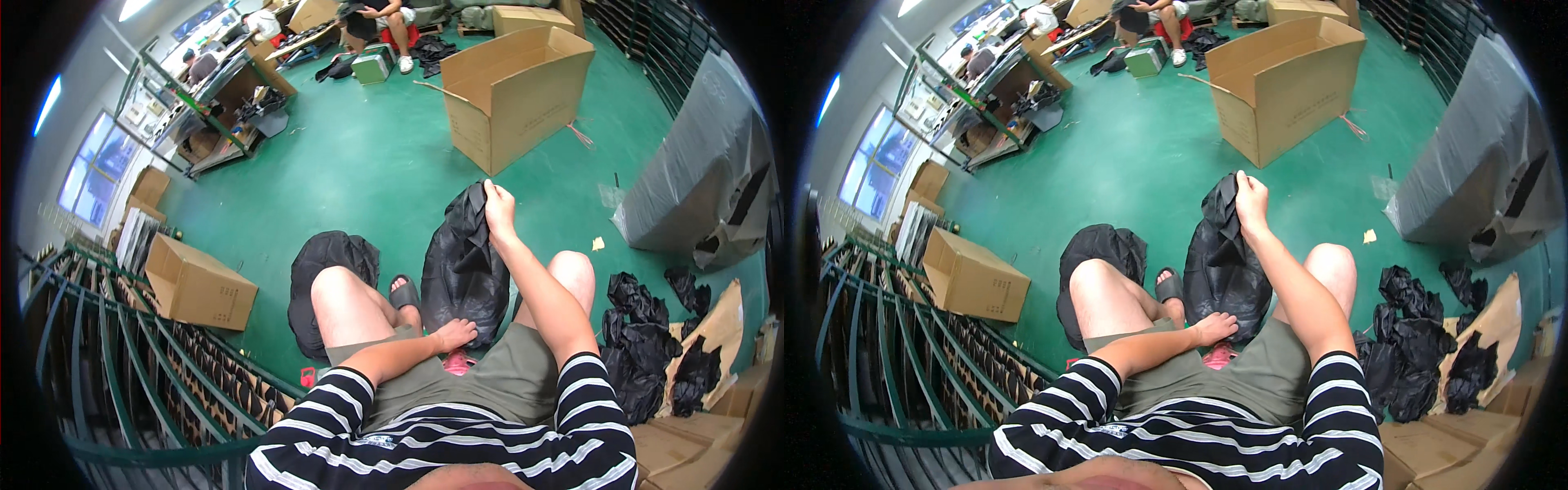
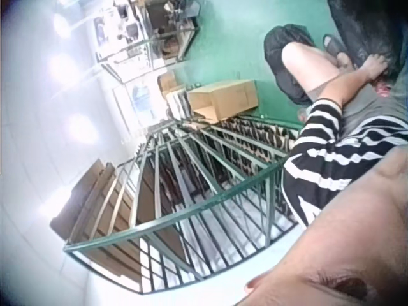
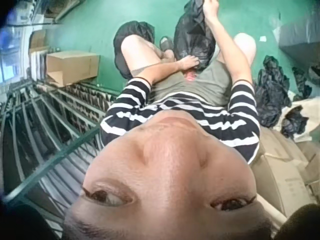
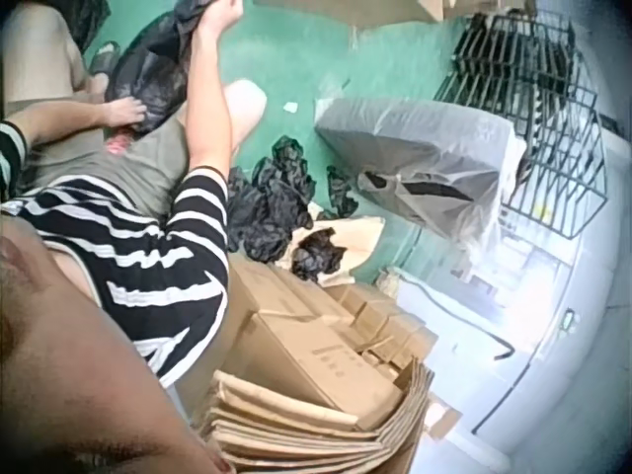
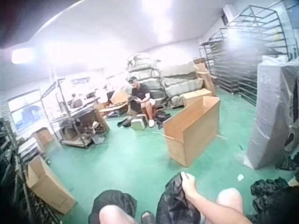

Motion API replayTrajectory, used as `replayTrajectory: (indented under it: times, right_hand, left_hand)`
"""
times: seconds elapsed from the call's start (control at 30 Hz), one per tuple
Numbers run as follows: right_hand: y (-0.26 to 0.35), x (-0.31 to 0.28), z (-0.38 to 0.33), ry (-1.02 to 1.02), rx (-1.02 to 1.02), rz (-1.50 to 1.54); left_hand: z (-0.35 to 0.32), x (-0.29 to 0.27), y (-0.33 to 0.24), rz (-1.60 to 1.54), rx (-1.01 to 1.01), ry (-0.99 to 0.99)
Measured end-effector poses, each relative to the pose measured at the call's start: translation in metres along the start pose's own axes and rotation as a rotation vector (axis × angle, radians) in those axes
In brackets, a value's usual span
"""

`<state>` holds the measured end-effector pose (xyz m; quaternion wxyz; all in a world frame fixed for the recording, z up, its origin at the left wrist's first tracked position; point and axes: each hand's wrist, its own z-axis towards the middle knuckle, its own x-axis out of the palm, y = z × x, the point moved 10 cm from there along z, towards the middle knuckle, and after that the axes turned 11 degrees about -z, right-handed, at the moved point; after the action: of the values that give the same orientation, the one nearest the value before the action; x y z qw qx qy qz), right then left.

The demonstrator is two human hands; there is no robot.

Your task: Inspecting and smoothing out black fabric seat covers in a warehouse environment.

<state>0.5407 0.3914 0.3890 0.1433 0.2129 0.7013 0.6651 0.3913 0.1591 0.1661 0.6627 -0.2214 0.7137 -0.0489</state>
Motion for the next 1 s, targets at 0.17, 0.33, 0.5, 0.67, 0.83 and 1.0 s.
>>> replayTrajectory:
  times: [0.17, 0.33, 0.5, 0.67, 0.83, 1.0]
  right_hand:
    - [-0.018, -0.001, 0.000, -0.006, -0.002, -0.002]
    - [-0.019, 0.007, -0.016, 0.050, -0.123, -0.228]
    - [0.091, 0.038, -0.043, 0.060, -0.421, -0.168]
    - [0.269, 0.081, -0.060, 0.084, -0.573, 0.185]
    - [0.354, 0.088, -0.089, 0.180, -0.809, 0.291]
    - [0.289, 0.109, -0.097, 0.174, -0.992, -0.271]
  left_hand:
    - [0.005, -0.007, -0.013, 0.004, -0.053, 0.192]
    - [0.004, -0.018, -0.013, -0.096, -0.150, 0.161]
    - [0.008, 0.001, 0.009, -0.087, -0.168, 0.099]
    - [0.014, -0.005, -0.001, -0.134, -0.085, 0.022]
    - [0.018, -0.003, 0.006, -0.128, -0.152, 0.076]
    - [0.017, 0.000, 0.004, -0.170, -0.178, 0.092]
